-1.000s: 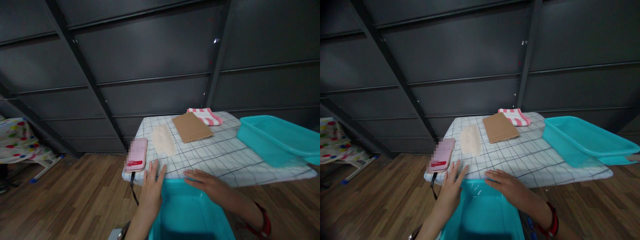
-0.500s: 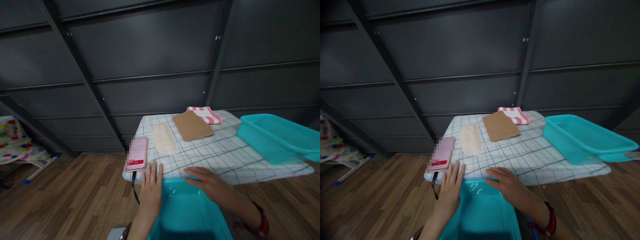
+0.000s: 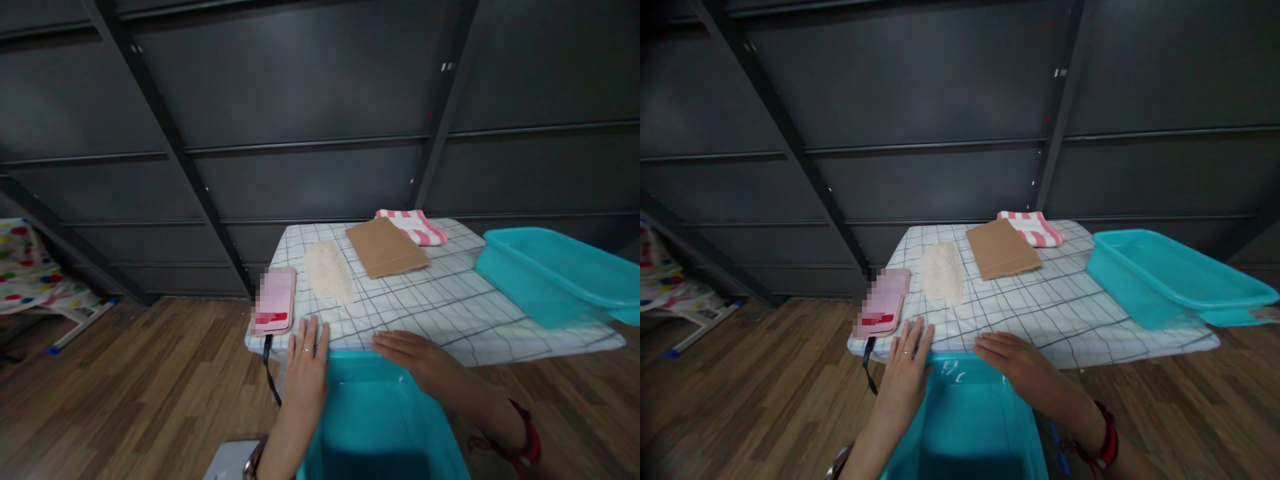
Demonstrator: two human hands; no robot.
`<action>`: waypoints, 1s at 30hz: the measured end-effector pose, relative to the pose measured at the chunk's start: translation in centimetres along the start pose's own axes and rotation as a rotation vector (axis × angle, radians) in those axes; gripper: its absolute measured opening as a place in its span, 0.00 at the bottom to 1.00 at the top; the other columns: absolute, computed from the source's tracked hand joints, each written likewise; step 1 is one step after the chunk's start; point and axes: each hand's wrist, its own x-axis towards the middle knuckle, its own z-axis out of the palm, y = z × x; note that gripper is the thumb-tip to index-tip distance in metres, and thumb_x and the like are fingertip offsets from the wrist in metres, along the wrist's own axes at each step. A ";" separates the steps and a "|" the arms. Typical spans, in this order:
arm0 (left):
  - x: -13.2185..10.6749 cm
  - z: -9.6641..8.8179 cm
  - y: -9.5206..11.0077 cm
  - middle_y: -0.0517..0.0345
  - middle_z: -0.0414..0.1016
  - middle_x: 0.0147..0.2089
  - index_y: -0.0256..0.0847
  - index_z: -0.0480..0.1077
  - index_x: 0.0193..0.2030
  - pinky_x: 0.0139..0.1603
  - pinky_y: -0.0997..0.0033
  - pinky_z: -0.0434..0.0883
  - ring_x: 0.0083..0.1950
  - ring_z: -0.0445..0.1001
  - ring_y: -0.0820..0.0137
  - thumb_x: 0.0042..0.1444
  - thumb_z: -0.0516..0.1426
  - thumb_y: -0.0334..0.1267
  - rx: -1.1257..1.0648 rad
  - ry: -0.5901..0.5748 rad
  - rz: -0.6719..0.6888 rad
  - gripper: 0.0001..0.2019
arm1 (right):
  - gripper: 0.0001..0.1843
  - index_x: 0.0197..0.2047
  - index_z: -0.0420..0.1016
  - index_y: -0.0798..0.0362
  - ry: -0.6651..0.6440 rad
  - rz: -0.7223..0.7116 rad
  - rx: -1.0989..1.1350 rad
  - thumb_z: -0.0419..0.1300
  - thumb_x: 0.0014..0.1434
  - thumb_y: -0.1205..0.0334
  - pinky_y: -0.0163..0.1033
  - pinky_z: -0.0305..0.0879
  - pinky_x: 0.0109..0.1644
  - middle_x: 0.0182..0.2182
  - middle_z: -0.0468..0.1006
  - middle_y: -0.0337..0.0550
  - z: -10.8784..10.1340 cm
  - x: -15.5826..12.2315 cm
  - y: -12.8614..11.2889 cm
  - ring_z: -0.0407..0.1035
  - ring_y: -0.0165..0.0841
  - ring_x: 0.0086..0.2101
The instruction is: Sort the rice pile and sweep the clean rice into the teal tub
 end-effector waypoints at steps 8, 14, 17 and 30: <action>0.3 -1.0 -0.2 0.40 0.55 0.67 0.36 0.55 0.64 0.61 0.45 0.61 0.67 0.51 0.53 0.56 0.48 0.23 -0.050 -0.073 0.103 0.28 | 0.24 0.55 0.69 0.53 0.033 -0.003 0.002 0.49 0.57 0.77 0.42 0.64 0.56 0.52 0.74 0.46 0.0 0.3 -0.3 0.66 0.33 0.52; 0.8 -2.0 0.4 0.39 0.55 0.67 0.38 0.56 0.64 0.60 0.43 0.61 0.67 0.52 0.50 0.55 0.54 0.27 -0.045 -0.100 0.041 0.28 | 0.24 0.55 0.69 0.58 0.062 -0.004 -0.041 0.48 0.57 0.78 0.42 0.65 0.56 0.51 0.74 0.50 0.0 0.1 -0.2 0.66 0.34 0.53; 0.8 -2.5 0.2 0.41 0.59 0.65 0.38 0.61 0.61 0.60 0.44 0.61 0.66 0.55 0.51 0.55 0.54 0.26 -0.082 -0.095 0.045 0.25 | 0.23 0.54 0.69 0.60 0.046 -0.005 -0.038 0.49 0.57 0.77 0.42 0.65 0.55 0.50 0.74 0.52 -0.3 0.4 -0.2 0.67 0.36 0.51; -0.5 -0.7 0.5 0.41 0.47 0.70 0.47 0.48 0.67 0.60 0.36 0.57 0.68 0.44 0.47 0.47 0.54 0.18 -0.034 -0.030 0.002 0.41 | 0.34 0.59 0.65 0.55 0.084 0.045 -0.106 0.44 0.51 0.83 0.47 0.60 0.59 0.56 0.70 0.48 1.3 -0.5 -0.5 0.60 0.36 0.57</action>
